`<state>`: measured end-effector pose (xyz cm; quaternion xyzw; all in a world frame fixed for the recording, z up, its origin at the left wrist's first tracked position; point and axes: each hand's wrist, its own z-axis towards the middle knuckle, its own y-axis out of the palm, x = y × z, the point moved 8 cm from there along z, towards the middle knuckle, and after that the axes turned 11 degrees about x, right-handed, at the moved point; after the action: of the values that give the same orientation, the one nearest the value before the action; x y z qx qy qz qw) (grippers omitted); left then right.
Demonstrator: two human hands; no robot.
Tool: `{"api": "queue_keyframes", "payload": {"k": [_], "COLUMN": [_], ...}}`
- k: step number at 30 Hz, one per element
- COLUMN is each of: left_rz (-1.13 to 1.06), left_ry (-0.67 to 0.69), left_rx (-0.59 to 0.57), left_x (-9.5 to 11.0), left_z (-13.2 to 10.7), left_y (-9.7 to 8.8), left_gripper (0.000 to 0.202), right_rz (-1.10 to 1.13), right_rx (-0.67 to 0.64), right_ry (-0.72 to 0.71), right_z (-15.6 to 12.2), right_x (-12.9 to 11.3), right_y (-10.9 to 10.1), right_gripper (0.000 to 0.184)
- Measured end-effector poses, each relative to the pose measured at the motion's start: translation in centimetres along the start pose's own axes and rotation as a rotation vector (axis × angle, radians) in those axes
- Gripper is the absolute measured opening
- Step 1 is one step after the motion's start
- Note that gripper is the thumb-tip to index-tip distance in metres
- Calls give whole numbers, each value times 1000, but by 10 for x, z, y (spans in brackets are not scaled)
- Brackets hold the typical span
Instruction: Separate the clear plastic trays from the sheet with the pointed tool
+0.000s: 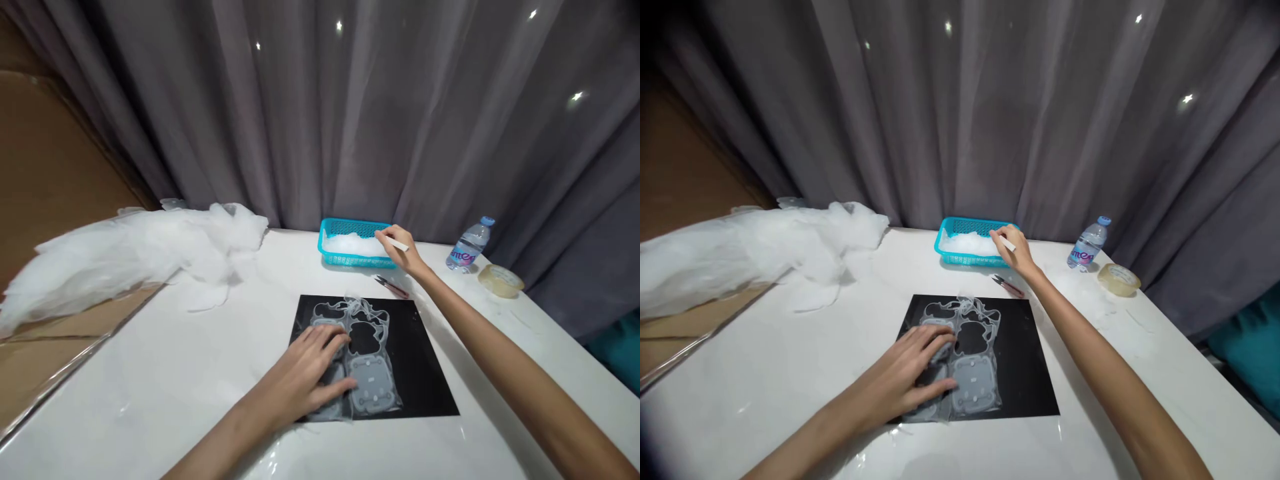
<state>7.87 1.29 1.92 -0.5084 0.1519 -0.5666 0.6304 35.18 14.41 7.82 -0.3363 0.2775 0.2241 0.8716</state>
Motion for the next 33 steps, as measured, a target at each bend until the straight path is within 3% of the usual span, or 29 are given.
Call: {"api": "queue_keyframes", "payload": {"k": [3,6,10,13,17,21,33], "left_rz": [13,-38,-181,-258,-274,-267,-141], "left_ry": [-3,-72,-222,-273,-278,-237,-123], "left_rx": [-10,-58,-152,-195,-215,-196,-149], "left_x": [-8,-20,-43,-52,-55,-53,-49], "left_z": [-1,-1,-5,-9,-9,-8,-5], "left_y": [-3,-11,-16,-13,-8,-7,-2], "left_gripper": [59,60,57,63,70,72,73], "right_rz": [22,72,233,316,371,372,306], "right_rx": [-75,-207,-673,-817,-844,-807,-728], "right_ry": [-20,-49,-102,-79,-170,-266,-374], "right_z": [-33,-74,-142,-172,-188,-194,-203], "right_x": [-11,-36,-84,-106,-118,-114,-111], "right_y": [-4,-10,2,8,16,18,21], "right_gripper": [37,32,27,19,16,12,8]}}
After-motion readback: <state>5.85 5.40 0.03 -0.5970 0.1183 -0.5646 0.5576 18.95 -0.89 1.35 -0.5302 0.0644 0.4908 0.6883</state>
